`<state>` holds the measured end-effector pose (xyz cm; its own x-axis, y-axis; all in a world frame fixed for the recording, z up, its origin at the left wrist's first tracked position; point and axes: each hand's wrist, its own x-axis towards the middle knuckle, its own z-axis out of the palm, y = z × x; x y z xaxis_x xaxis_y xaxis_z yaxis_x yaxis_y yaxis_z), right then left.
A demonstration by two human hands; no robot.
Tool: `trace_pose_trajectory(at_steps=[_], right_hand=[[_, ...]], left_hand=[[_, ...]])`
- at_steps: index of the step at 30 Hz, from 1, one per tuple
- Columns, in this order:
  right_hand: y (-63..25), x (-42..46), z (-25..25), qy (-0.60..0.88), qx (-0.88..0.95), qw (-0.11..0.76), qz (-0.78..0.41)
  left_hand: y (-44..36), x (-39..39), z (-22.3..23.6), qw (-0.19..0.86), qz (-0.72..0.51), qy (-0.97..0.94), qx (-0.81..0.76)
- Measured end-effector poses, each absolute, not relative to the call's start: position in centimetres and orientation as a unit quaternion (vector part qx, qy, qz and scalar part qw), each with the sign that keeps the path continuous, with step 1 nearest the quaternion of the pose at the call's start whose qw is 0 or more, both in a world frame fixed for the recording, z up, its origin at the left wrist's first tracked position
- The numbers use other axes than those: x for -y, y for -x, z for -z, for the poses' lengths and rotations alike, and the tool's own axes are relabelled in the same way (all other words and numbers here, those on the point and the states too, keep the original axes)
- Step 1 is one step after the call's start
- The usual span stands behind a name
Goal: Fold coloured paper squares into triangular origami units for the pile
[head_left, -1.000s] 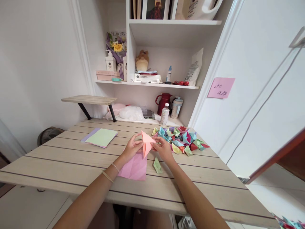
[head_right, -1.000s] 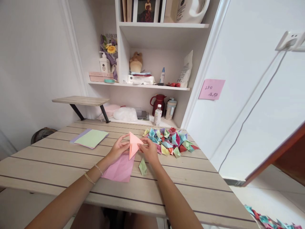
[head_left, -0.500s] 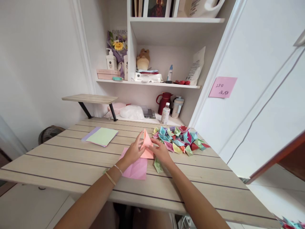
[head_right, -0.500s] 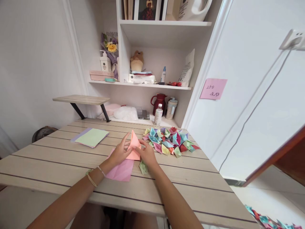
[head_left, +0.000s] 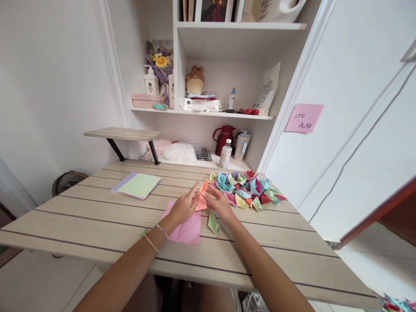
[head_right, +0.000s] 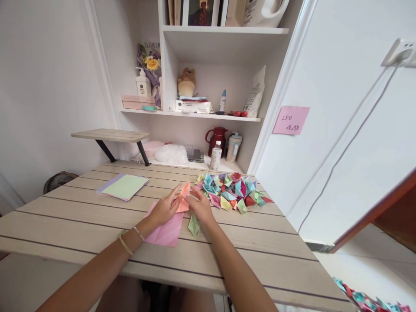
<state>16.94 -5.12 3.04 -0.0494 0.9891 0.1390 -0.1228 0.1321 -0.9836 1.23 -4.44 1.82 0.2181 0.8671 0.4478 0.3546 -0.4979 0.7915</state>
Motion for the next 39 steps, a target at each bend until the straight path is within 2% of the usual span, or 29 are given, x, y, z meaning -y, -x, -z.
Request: trace_pose_trajectory(at_steps=[9,24,30,39], right_hand=[[-17.0,5.4,-3.4,0.372,0.539,0.535,-0.534],[-17.3,5.4,-3.5,0.367,0.592,0.523,-0.491],[-17.3,5.6,-3.9,0.368,0.601,0.515,-0.488],[-17.4,5.1,-3.4,0.350,0.613,0.517,-0.484]], left_hand=[[-1.6,5.2,-2.5,0.307,-0.472,-0.731,-0.387],[-1.7,4.5,-2.2,0.358,-0.485,-0.695,-0.393],[-1.9,4.7,-2.2,0.411,-0.494,-0.675,-0.363],[-1.7,4.6,-2.3,0.396,-0.498,-0.682,-0.362]])
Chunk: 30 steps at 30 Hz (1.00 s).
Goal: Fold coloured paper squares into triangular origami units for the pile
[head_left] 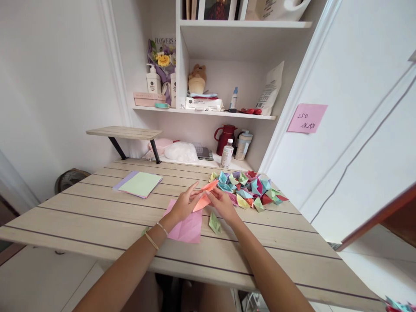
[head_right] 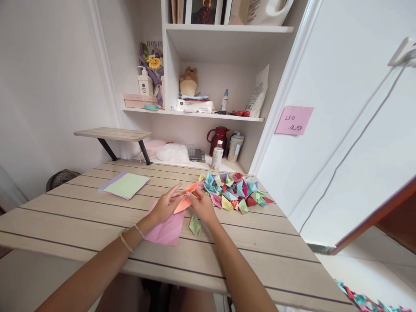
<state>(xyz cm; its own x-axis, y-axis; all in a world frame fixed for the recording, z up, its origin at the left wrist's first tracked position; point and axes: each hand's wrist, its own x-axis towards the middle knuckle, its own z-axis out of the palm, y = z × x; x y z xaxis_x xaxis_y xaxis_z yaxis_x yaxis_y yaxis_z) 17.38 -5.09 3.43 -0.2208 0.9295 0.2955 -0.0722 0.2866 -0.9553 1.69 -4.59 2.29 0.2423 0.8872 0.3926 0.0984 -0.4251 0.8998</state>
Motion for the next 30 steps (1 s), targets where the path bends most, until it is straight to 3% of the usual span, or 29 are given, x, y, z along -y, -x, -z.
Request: trace_pose_trajectory(at_steps=[23,30], right_hand=[[-17.6,5.1,-3.7,0.293,0.620,0.512,-0.517],[-17.6,4.6,-2.6,0.408,0.667,0.510,-0.358]], left_hand=[[-1.3,4.1,-2.2,0.375,-0.496,-0.700,-0.351],[-1.3,4.4,-2.0,0.267,-0.452,-0.771,-0.362]])
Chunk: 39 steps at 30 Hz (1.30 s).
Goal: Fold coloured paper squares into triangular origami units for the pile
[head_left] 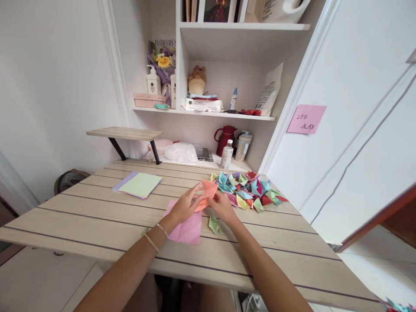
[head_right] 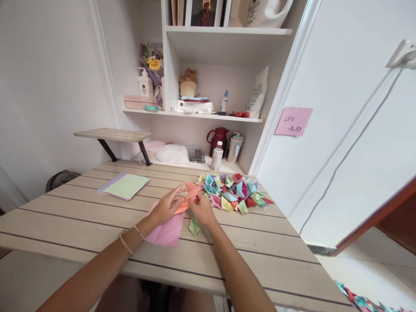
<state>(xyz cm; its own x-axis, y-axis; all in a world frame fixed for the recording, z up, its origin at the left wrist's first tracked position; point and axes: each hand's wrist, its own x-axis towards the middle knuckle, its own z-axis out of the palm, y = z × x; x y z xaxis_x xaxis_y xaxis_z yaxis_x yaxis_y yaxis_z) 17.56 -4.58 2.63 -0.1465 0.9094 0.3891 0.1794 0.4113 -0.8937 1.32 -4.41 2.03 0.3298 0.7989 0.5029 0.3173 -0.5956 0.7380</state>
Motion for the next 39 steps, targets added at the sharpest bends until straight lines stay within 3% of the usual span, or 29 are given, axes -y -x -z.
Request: trace_pose_trajectory(at_steps=[9,19,30,39], right_hand=[[-17.0,4.4,-1.9,0.406,0.694,0.510,-0.306],[-17.1,3.7,-1.0,0.423,0.681,0.510,-0.312],[-17.1,3.9,-0.9,0.432,0.631,0.543,-0.346],[-16.4,4.6,-1.3,0.430,0.697,0.513,-0.258]], left_hand=[[-1.5,4.4,-1.3,0.228,-0.434,-0.789,-0.370],[-1.2,4.1,-1.9,0.095,-0.452,-0.779,-0.424],[-1.8,4.8,-1.7,0.224,-0.460,-0.767,-0.388],[-2.0,4.9,-1.9,0.169,-0.428,-0.786,-0.412]])
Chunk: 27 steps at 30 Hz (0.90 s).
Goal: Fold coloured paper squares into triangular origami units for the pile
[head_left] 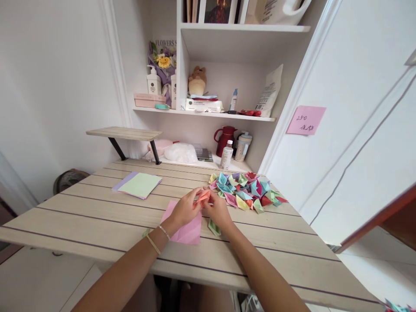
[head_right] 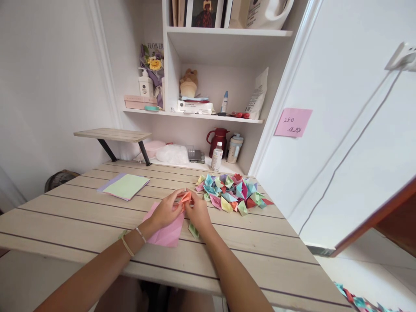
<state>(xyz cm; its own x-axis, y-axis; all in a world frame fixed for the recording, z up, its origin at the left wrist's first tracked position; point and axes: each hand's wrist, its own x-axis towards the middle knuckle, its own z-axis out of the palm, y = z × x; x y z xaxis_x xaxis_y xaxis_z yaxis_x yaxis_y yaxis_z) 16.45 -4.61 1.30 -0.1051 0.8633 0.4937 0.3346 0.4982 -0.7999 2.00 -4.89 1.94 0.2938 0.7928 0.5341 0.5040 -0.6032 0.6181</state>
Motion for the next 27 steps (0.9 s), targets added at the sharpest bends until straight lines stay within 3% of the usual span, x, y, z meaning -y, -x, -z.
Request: trace_pose_trajectory(at_steps=[6,11,19,24,27], right_hand=[[-15.4,5.3,-1.8,0.428,0.715,0.499,-0.237],[-15.0,5.2,-1.4,0.425,0.719,0.495,-0.239],[-14.7,5.4,-1.5,0.431,0.714,0.492,-0.248],[-15.2,4.9,-1.4,0.489,0.650,0.530,-0.241],[-15.9,4.4,-1.4,0.485,0.603,0.561,-0.294]], left_hand=[[-2.0,4.5,-1.7,0.071,-0.393,-0.782,-0.478],[-1.7,4.1,-1.7,0.047,-0.373,-0.771,-0.514],[-1.7,3.8,-1.5,0.135,-0.459,-0.732,-0.486],[-2.0,3.8,-1.8,0.194,-0.542,-0.684,-0.449],[-2.1,3.7,-1.9,0.233,-0.550,-0.679,-0.427]])
